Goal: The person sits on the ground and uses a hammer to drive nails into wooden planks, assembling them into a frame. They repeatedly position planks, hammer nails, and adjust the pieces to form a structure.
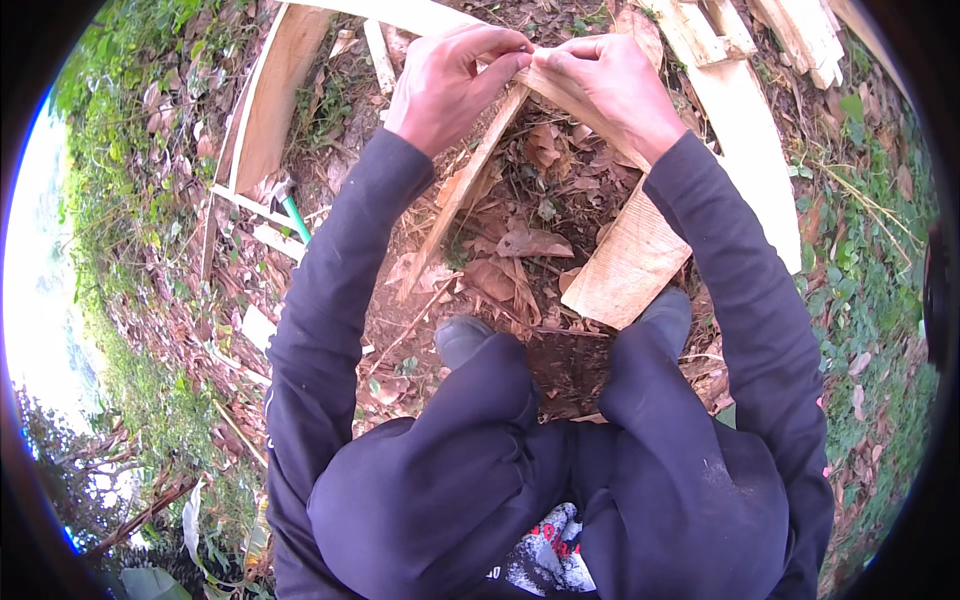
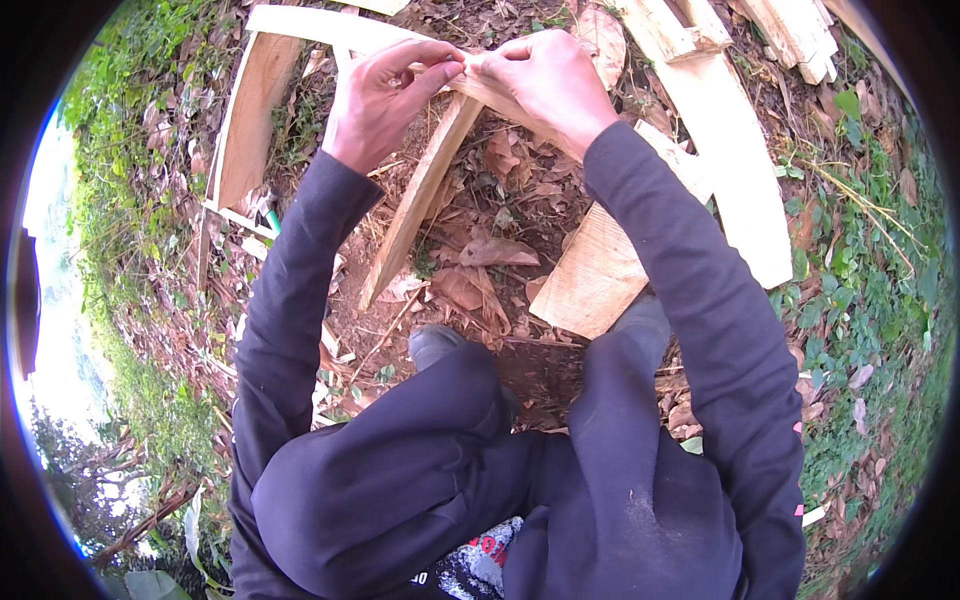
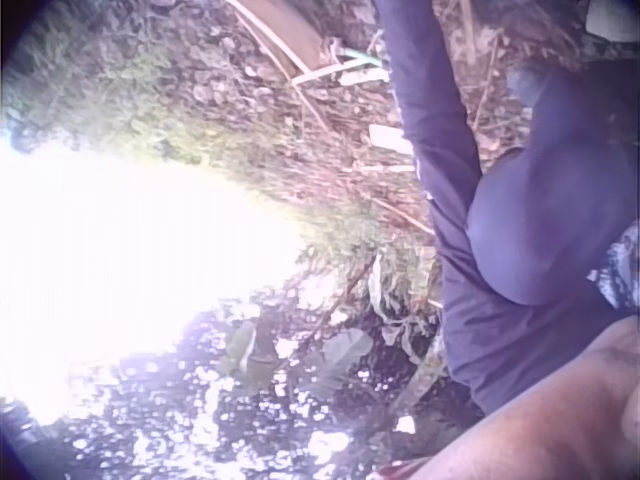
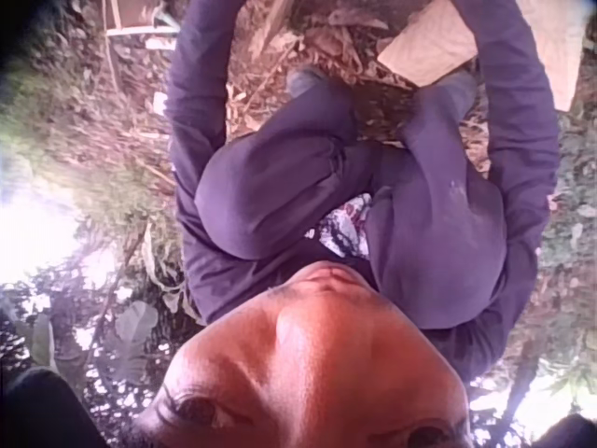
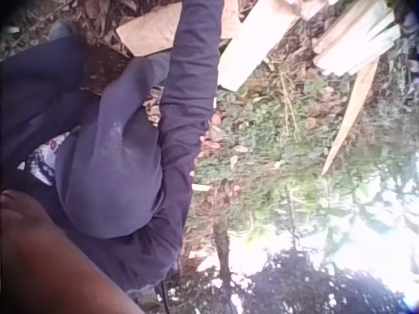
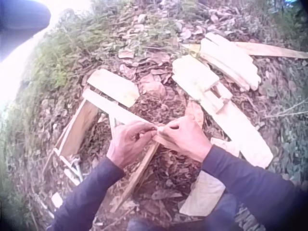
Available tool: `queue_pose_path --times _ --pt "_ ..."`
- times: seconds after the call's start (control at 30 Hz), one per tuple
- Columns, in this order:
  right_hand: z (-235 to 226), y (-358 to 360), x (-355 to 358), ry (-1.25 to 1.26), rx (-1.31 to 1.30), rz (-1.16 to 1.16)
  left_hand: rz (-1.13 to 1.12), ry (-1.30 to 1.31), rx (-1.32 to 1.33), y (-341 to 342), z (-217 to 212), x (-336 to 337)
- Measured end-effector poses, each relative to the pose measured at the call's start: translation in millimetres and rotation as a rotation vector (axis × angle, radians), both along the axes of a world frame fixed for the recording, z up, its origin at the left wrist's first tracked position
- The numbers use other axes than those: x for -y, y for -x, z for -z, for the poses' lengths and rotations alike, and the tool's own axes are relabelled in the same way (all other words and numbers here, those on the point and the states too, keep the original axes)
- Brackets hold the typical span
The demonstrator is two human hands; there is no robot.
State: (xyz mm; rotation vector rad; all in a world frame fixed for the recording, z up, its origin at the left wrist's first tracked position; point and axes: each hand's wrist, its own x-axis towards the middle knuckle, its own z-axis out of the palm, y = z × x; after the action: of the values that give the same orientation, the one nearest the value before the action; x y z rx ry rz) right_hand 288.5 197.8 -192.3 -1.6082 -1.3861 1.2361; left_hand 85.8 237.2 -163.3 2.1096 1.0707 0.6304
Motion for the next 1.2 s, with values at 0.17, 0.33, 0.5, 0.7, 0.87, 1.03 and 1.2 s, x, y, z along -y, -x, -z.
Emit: queue_pose_path --times 0.17,0.33,0.5,0.7,0.87,1.03,1.2 --pt "-1 7 7 0.018 -0.04 -0.012 0.028 -0.094 0.017 7 -1 7" --pt "-10 7 13 0.04 -0.012 -0.033 0.019 -0.125 0.017 10 2 11" --pt "-13 4 14 0.034 0.032 -0.058 0.031 -0.147 -0.016 7 -2 15" --pt "-5 3 15 -0.005 -0.008 -0.057 0.06 -0.243 -0.011 6 2 18" --pt "-10 9 22 -0.035 0.044 -0.096 0.098 -0.366 -0.032 13 2 24" --pt "-12 28 39 -0.47 0.285 -0.07 0.212 -0.266 0.01 34 -5 27" --pt "-16 50 56 -0.52 0.286 -0.087 0.187 -0.302 0.094 47 -2 32"
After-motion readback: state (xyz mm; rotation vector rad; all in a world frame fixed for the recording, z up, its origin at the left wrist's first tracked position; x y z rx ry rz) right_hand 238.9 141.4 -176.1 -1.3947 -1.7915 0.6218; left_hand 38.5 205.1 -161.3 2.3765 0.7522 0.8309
